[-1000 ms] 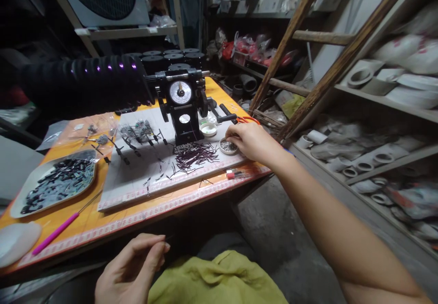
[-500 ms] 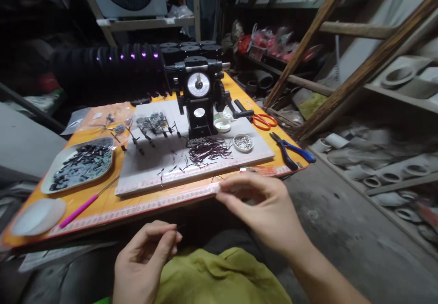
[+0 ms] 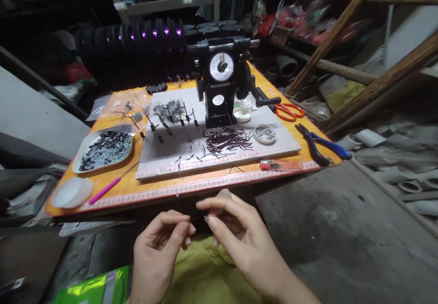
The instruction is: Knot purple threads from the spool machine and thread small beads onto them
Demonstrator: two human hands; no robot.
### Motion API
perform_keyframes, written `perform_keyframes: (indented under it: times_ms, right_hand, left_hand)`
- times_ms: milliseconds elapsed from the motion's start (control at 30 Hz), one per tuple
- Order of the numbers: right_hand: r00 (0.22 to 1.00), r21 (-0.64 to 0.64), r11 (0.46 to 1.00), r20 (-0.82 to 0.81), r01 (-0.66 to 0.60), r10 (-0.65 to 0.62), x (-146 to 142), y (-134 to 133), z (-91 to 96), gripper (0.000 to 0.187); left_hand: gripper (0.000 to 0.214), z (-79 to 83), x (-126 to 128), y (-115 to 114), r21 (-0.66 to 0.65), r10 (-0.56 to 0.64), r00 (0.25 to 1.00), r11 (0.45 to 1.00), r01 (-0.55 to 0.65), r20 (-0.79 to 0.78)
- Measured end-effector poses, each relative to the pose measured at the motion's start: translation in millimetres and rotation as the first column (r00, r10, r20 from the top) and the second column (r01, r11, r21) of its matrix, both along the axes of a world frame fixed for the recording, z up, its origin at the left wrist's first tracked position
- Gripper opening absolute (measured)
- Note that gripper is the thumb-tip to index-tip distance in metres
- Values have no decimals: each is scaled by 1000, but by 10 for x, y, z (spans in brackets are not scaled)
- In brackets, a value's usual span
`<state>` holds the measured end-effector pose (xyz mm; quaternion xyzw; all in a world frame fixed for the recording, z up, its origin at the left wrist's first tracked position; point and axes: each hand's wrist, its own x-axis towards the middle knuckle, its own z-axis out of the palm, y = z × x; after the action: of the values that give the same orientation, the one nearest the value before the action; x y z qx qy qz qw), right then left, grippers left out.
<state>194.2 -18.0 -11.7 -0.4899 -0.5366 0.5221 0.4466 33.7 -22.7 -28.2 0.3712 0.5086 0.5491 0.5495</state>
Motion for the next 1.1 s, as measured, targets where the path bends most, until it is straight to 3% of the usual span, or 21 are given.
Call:
perform_keyframes:
  times_ms: [167,267,367,500,600,733,1100]
  right_hand:
    - [998,27,999,43,-39,38,8,20,-5,20]
    - [994,-30,998,-96,-54,51,-4,9,-52,18]
    - [966,-95,996,-257,-3,-21,-47,-15,-115,10]
    - [943,-136,983,-291,127,-162,-118,-24,-131,6]
    - [931,-47,972,-281,230,-234,-155,-11,-91,5]
    - [936,100,963,-279,251,-215,-174,4,-60,14]
    - [936,122,964,-296,236,-191,-225,-6,-87,20]
  left_hand:
    - [17,7,-16,6,-15,16,999,1000,-15,37]
    - [17,7,-22,7,-22,23,999,1000,-22,38]
    - [17,19,-17,7,-44,30,999,999,-28,29]
    - [17,45,5,7,-59,37,998,998,-34,44]
    - [17,51,13,4,-57,40,998,998,-37,54]
    - [18,40,5,-2,-62,35,997,998,-30,71]
    - [20,67,15,-20,-40,43,992,998,-38,123]
